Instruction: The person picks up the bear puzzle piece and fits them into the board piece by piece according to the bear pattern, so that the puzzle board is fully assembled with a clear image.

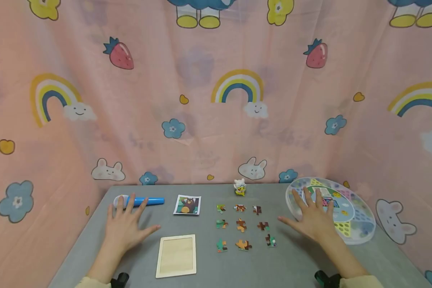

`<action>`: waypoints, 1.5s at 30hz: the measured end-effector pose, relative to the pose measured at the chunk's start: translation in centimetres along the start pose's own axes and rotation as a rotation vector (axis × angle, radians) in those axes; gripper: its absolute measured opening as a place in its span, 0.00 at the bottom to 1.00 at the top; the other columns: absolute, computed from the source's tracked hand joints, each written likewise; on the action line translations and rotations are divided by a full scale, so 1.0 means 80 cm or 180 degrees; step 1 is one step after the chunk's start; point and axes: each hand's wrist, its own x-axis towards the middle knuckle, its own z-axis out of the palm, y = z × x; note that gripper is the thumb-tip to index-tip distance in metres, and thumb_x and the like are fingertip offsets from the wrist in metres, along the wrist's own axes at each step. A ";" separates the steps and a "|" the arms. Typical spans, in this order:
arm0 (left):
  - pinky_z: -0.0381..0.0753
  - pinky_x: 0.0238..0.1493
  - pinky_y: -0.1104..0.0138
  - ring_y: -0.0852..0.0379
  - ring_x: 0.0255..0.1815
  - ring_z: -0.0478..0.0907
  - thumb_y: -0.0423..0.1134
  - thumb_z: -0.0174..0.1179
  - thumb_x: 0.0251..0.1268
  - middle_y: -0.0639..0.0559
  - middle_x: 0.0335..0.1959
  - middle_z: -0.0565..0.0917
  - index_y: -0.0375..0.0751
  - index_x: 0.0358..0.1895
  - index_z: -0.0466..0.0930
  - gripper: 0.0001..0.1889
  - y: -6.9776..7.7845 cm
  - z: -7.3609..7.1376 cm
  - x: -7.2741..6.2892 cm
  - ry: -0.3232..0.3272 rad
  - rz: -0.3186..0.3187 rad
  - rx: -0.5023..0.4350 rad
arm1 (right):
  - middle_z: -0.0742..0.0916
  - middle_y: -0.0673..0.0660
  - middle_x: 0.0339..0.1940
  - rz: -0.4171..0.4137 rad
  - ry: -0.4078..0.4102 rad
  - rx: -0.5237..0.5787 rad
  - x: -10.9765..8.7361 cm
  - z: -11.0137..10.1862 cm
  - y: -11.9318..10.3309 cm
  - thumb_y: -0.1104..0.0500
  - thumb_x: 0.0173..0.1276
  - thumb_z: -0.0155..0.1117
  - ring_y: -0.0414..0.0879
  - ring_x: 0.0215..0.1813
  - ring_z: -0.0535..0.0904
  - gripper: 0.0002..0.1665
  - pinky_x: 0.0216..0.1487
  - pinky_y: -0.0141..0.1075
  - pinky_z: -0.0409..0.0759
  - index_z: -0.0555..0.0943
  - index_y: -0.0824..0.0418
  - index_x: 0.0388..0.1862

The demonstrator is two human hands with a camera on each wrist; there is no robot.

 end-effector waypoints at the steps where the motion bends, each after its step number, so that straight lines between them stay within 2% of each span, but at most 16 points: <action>1: 0.53 0.76 0.26 0.21 0.80 0.56 0.82 0.61 0.56 0.31 0.82 0.63 0.50 0.80 0.71 0.54 0.000 -0.001 0.001 -0.0004 0.0001 0.0000 | 0.59 0.76 0.84 -0.0007 0.0005 -0.0016 0.001 -0.001 0.001 0.14 0.61 0.59 0.84 0.81 0.44 0.69 0.67 0.89 0.40 0.57 0.55 0.88; 3: 0.53 0.76 0.25 0.20 0.80 0.56 0.82 0.61 0.56 0.30 0.81 0.63 0.50 0.80 0.71 0.54 0.000 -0.002 0.001 -0.0014 -0.0003 -0.0030 | 0.59 0.76 0.84 -0.0015 0.0008 -0.0039 0.001 -0.004 0.001 0.14 0.61 0.59 0.85 0.81 0.46 0.70 0.66 0.89 0.43 0.58 0.56 0.88; 5: 0.51 0.76 0.24 0.19 0.80 0.55 0.81 0.62 0.56 0.29 0.81 0.63 0.48 0.81 0.70 0.55 0.000 -0.003 0.001 -0.0020 -0.0030 -0.0136 | 0.59 0.77 0.84 -0.0033 -0.0003 0.0015 0.002 -0.006 0.001 0.16 0.62 0.60 0.86 0.79 0.50 0.69 0.65 0.88 0.51 0.57 0.57 0.88; 8: 0.50 0.76 0.24 0.18 0.79 0.55 0.79 0.64 0.57 0.28 0.81 0.62 0.46 0.82 0.66 0.56 -0.002 -0.005 -0.001 -0.0057 -0.0141 -0.0459 | 0.59 0.78 0.83 -0.0092 0.0028 0.0266 0.003 -0.005 -0.005 0.20 0.63 0.64 0.85 0.77 0.57 0.68 0.60 0.84 0.66 0.58 0.60 0.87; 10: 0.52 0.75 0.24 0.18 0.78 0.57 0.79 0.64 0.58 0.27 0.80 0.63 0.45 0.83 0.64 0.57 -0.003 -0.006 -0.004 -0.0099 -0.0226 -0.0686 | 0.59 0.77 0.84 -0.0159 0.0062 0.0475 0.004 -0.003 -0.012 0.23 0.65 0.67 0.84 0.75 0.62 0.67 0.55 0.82 0.72 0.57 0.61 0.87; 11: 0.54 0.74 0.24 0.18 0.78 0.59 0.78 0.64 0.59 0.26 0.80 0.64 0.45 0.84 0.63 0.57 -0.003 -0.006 -0.006 -0.0124 -0.0269 -0.0802 | 0.60 0.77 0.83 -0.0202 0.0094 0.0567 0.005 -0.002 -0.016 0.24 0.65 0.69 0.83 0.74 0.66 0.66 0.50 0.76 0.79 0.58 0.62 0.87; 12: 0.57 0.73 0.25 0.19 0.77 0.60 0.78 0.64 0.59 0.26 0.80 0.64 0.44 0.84 0.62 0.57 -0.002 -0.007 -0.008 -0.0149 -0.0297 -0.0896 | 0.60 0.77 0.84 -0.0233 0.0113 0.0654 0.005 -0.001 -0.021 0.25 0.65 0.70 0.82 0.73 0.68 0.66 0.48 0.74 0.81 0.58 0.62 0.87; 17: 0.66 0.69 0.27 0.22 0.74 0.67 0.74 0.68 0.60 0.30 0.79 0.68 0.44 0.85 0.59 0.57 0.008 -0.010 -0.025 -0.0200 -0.0376 -0.1259 | 0.64 0.76 0.82 -0.0388 0.0210 0.1019 0.012 0.008 -0.046 0.31 0.64 0.74 0.79 0.75 0.67 0.63 0.59 0.72 0.79 0.61 0.64 0.85; 19: 0.67 0.69 0.28 0.23 0.73 0.69 0.73 0.69 0.60 0.31 0.78 0.70 0.44 0.85 0.60 0.57 0.014 -0.012 -0.032 -0.0240 -0.0421 -0.1373 | 0.67 0.75 0.81 -0.0440 0.0251 0.1196 0.016 0.013 -0.057 0.33 0.64 0.75 0.77 0.78 0.64 0.61 0.68 0.76 0.68 0.64 0.67 0.83; 24: 0.67 0.71 0.29 0.23 0.74 0.68 0.71 0.71 0.59 0.31 0.77 0.71 0.42 0.84 0.62 0.56 0.030 -0.017 -0.050 -0.0481 -0.0473 -0.1705 | 0.73 0.73 0.78 -0.0518 0.0294 0.1587 0.024 0.023 -0.081 0.39 0.65 0.78 0.74 0.78 0.66 0.56 0.73 0.73 0.66 0.67 0.69 0.80; 31: 0.65 0.72 0.29 0.27 0.77 0.67 0.69 0.76 0.54 0.34 0.79 0.70 0.40 0.83 0.63 0.59 0.041 -0.005 -0.070 -0.0939 -0.0330 -0.2012 | 0.77 0.71 0.75 -0.0585 0.0258 0.1848 0.039 0.043 -0.114 0.46 0.67 0.78 0.72 0.77 0.69 0.49 0.74 0.71 0.66 0.71 0.67 0.79; 34: 0.63 0.73 0.28 0.27 0.78 0.66 0.69 0.78 0.50 0.34 0.80 0.69 0.39 0.83 0.63 0.61 0.043 0.004 -0.073 -0.1271 -0.0278 -0.2068 | 0.81 0.68 0.72 -0.0651 0.0232 0.1920 0.046 0.052 -0.130 0.47 0.69 0.77 0.69 0.74 0.73 0.44 0.72 0.68 0.71 0.74 0.67 0.77; 37: 0.61 0.72 0.27 0.26 0.77 0.65 0.67 0.81 0.47 0.36 0.81 0.67 0.38 0.83 0.62 0.63 0.043 0.011 -0.075 -0.1542 -0.0218 -0.2169 | 0.84 0.65 0.69 -0.0740 0.0104 0.2059 0.053 0.059 -0.144 0.51 0.71 0.76 0.66 0.70 0.78 0.39 0.65 0.63 0.79 0.76 0.66 0.75; 40: 0.67 0.69 0.27 0.28 0.73 0.68 0.63 0.84 0.44 0.36 0.81 0.66 0.39 0.84 0.61 0.65 0.041 0.016 -0.077 -0.1625 -0.0081 -0.2307 | 0.86 0.64 0.67 -0.0821 -0.0058 0.2184 0.059 0.063 -0.157 0.56 0.73 0.74 0.64 0.68 0.80 0.34 0.61 0.60 0.83 0.78 0.67 0.73; 42: 0.71 0.66 0.29 0.31 0.69 0.69 0.61 0.86 0.42 0.35 0.81 0.66 0.38 0.84 0.60 0.66 0.040 0.020 -0.078 -0.1624 0.0002 -0.2364 | 0.86 0.64 0.66 -0.0876 -0.0137 0.2220 0.063 0.063 -0.166 0.57 0.74 0.73 0.63 0.68 0.80 0.32 0.63 0.59 0.83 0.78 0.67 0.72; 45: 0.75 0.64 0.32 0.36 0.64 0.70 0.59 0.87 0.41 0.35 0.81 0.66 0.38 0.84 0.60 0.66 0.038 0.025 -0.077 -0.1629 0.0027 -0.2382 | 0.86 0.64 0.67 -0.0921 -0.0187 0.2267 0.070 0.063 -0.177 0.59 0.74 0.73 0.63 0.68 0.81 0.30 0.62 0.58 0.84 0.79 0.68 0.71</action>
